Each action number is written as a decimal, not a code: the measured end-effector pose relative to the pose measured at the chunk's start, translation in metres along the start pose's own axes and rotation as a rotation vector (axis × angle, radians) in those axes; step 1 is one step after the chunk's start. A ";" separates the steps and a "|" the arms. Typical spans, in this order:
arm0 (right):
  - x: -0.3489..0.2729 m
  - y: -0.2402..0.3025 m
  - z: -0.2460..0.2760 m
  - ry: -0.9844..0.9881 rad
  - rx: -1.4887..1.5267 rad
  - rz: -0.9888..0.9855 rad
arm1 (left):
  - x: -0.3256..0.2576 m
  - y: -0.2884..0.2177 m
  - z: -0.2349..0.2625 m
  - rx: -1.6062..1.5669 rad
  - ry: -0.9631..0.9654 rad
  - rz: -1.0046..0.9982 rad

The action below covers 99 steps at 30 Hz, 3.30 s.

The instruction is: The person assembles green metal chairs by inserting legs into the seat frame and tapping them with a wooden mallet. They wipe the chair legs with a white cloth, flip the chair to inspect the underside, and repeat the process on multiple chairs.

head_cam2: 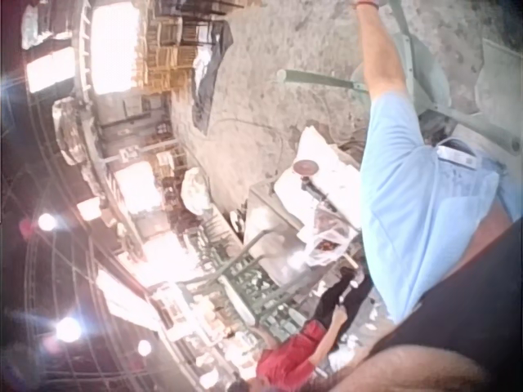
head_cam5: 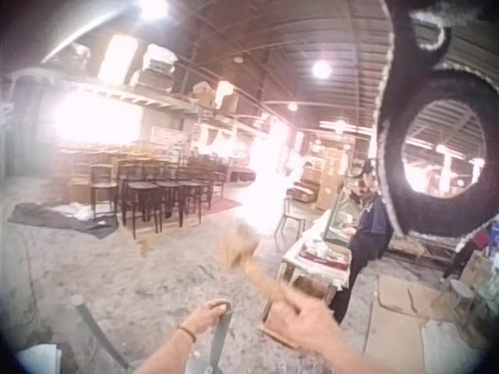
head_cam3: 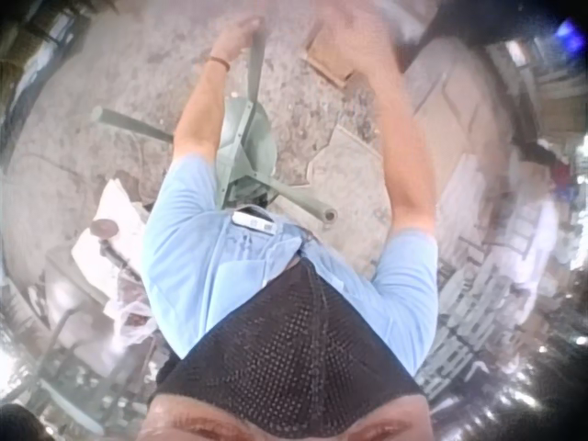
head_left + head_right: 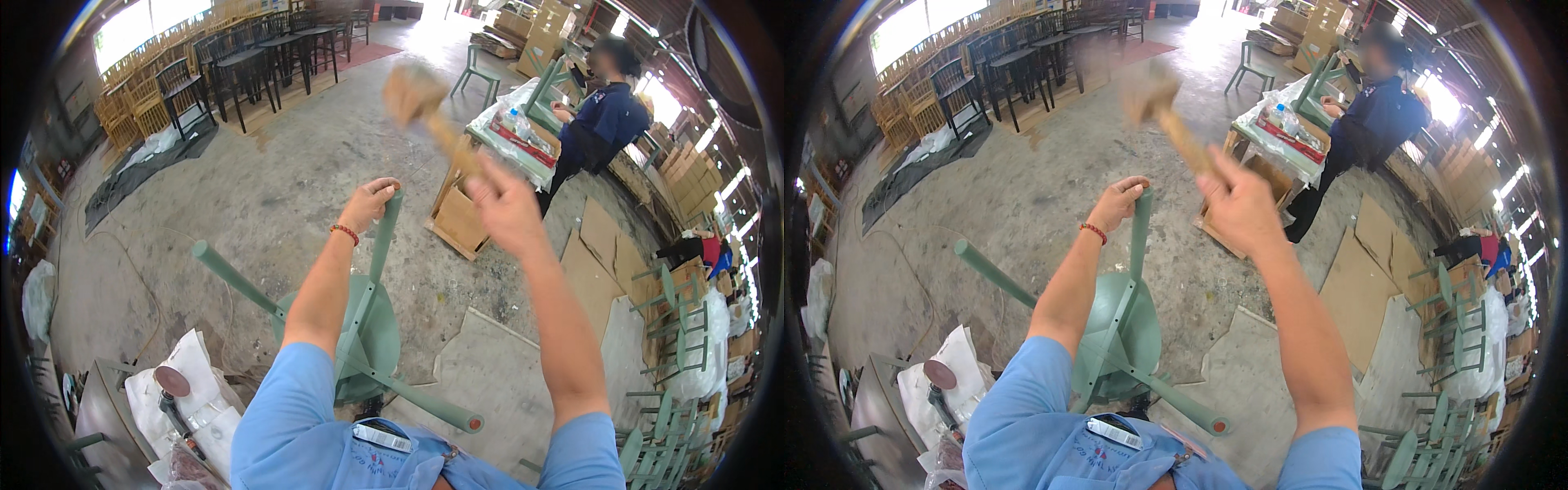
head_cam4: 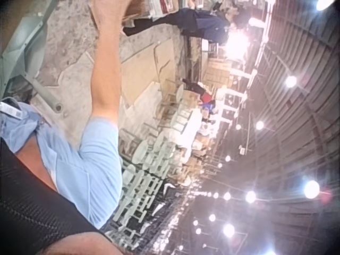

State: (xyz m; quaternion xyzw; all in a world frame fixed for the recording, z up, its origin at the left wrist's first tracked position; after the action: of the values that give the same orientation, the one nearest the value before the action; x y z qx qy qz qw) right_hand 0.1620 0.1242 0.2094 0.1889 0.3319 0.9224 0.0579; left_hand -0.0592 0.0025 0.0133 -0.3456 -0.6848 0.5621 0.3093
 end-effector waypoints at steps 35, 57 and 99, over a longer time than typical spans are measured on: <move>-0.334 0.062 0.061 -0.147 0.452 0.004 | -0.296 -0.106 -0.364 -0.168 0.259 0.230; -0.210 0.201 -0.201 0.047 1.214 -0.398 | -0.407 -0.137 0.001 0.501 -0.244 -0.377; -0.049 0.271 -0.303 0.334 -0.131 -0.084 | -0.326 -0.057 0.258 0.011 -0.189 -0.048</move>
State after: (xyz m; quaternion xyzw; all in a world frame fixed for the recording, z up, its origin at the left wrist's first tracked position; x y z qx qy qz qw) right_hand 0.0948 -0.2750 0.1516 0.0148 0.2839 0.9573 0.0524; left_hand -0.0905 -0.4162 0.0119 -0.2729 -0.7158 0.5885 0.2586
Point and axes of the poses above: each hand's wrist, its own x-axis towards the middle knuckle, its own z-axis out of the back of the hand, y = z × x, the point moved 4 cm from there along x, towards the middle knuckle, and after that the axes turned 9 degrees about y, right-handed, at the moved point
